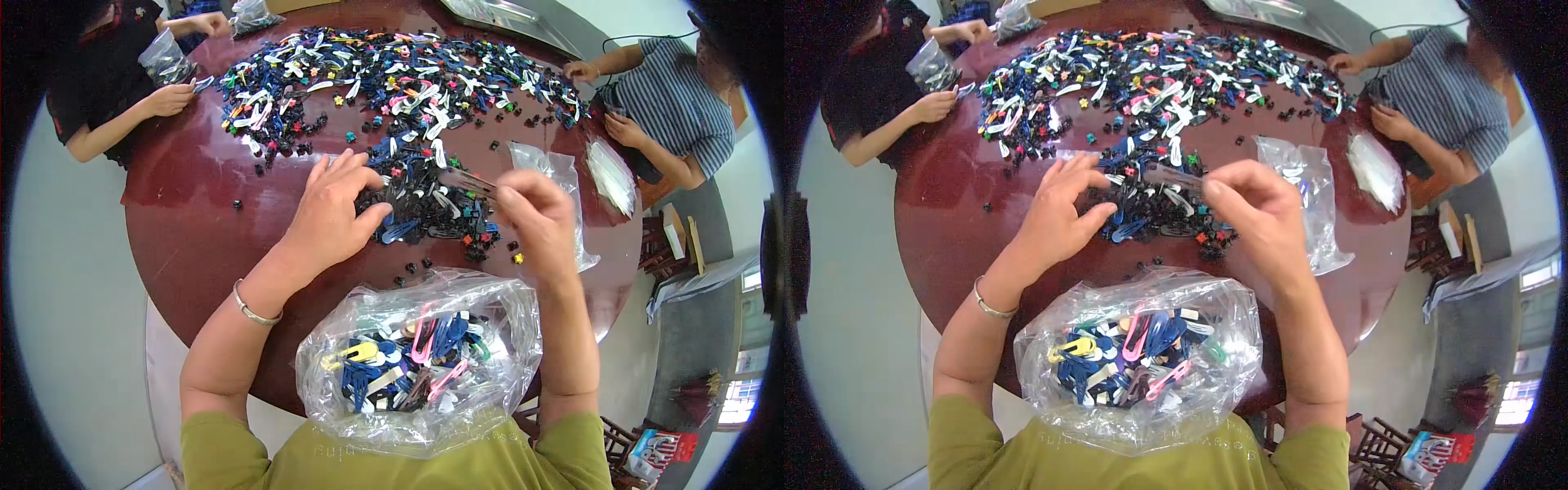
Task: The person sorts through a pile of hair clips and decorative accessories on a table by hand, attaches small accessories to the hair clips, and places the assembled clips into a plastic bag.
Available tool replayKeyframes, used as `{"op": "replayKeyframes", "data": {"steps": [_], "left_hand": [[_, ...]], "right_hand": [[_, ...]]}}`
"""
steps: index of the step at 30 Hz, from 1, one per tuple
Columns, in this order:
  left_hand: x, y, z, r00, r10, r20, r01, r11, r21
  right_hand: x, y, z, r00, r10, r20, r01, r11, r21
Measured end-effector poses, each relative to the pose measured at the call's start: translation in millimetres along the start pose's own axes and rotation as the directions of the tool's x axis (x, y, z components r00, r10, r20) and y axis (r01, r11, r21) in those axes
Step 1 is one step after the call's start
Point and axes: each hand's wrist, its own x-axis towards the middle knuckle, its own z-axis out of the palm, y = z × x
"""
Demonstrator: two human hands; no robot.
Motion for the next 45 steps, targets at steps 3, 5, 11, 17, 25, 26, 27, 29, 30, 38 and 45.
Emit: {"op": "replayKeyframes", "data": {"steps": [3, 5, 11, 17, 25, 26, 27, 29, 30, 38, 45], "left_hand": [[-1.9, 6.4, -7.2, 0.996, 0.032, 0.087, -0.036, 0.998, 0.048], [-3.4, 15.4, -12.9, 0.985, 0.055, 0.162, -0.075, 0.989, 0.124], [-7.6, 22.0, -5.7, 0.966, 0.110, 0.234, -0.160, 0.966, 0.204], [-7.2, 19.7, -3.1, 0.971, 0.126, 0.203, -0.166, 0.967, 0.193], [-6.1, 13.2, 0.5, 0.985, 0.131, 0.110, -0.151, 0.969, 0.197], [-6.1, 12.7, 1.1, 0.986, 0.127, 0.109, -0.146, 0.970, 0.195], [-6.1, 12.3, 0.9, 0.987, 0.122, 0.108, -0.141, 0.971, 0.194], [-6.1, 12.9, 0.3, 0.988, 0.116, 0.104, -0.135, 0.972, 0.194], [-5.8, 13.1, 0.1, 0.988, 0.114, 0.100, -0.132, 0.972, 0.194], [-7.2, 10.3, 3.2, 0.985, 0.143, 0.099, -0.161, 0.964, 0.210], [-6.0, 14.7, 3.1, 0.984, 0.160, 0.079, -0.174, 0.956, 0.236]], "right_hand": [[-11.4, -25.2, -15.4, 0.901, -0.322, 0.290, 0.336, 0.942, 0.002], [-19.1, -38.6, -11.0, 0.848, -0.355, 0.394, 0.416, 0.906, -0.078], [1.1, 6.7, 6.4, 0.979, -0.146, 0.144, 0.194, 0.887, -0.418], [11.2, 48.2, 5.3, 0.967, -0.206, 0.152, 0.231, 0.447, -0.864], [12.9, 47.5, 10.4, 0.985, -0.109, 0.137, 0.175, 0.567, -0.805], [13.8, 48.7, 8.7, 0.989, -0.079, 0.122, 0.145, 0.617, -0.773], [14.6, 49.6, 7.0, 0.993, -0.049, 0.109, 0.114, 0.665, -0.738], [14.9, 50.7, 0.7, 0.996, -0.049, 0.071, 0.084, 0.724, -0.684], [15.4, 50.0, -3.1, 0.997, -0.049, 0.053, 0.072, 0.751, -0.656], [-13.8, -23.9, -8.3, 0.985, 0.070, 0.155, -0.075, 0.997, 0.027], [3.1, 12.0, -1.7, 0.998, 0.023, 0.059, -0.006, 0.961, -0.275]]}}
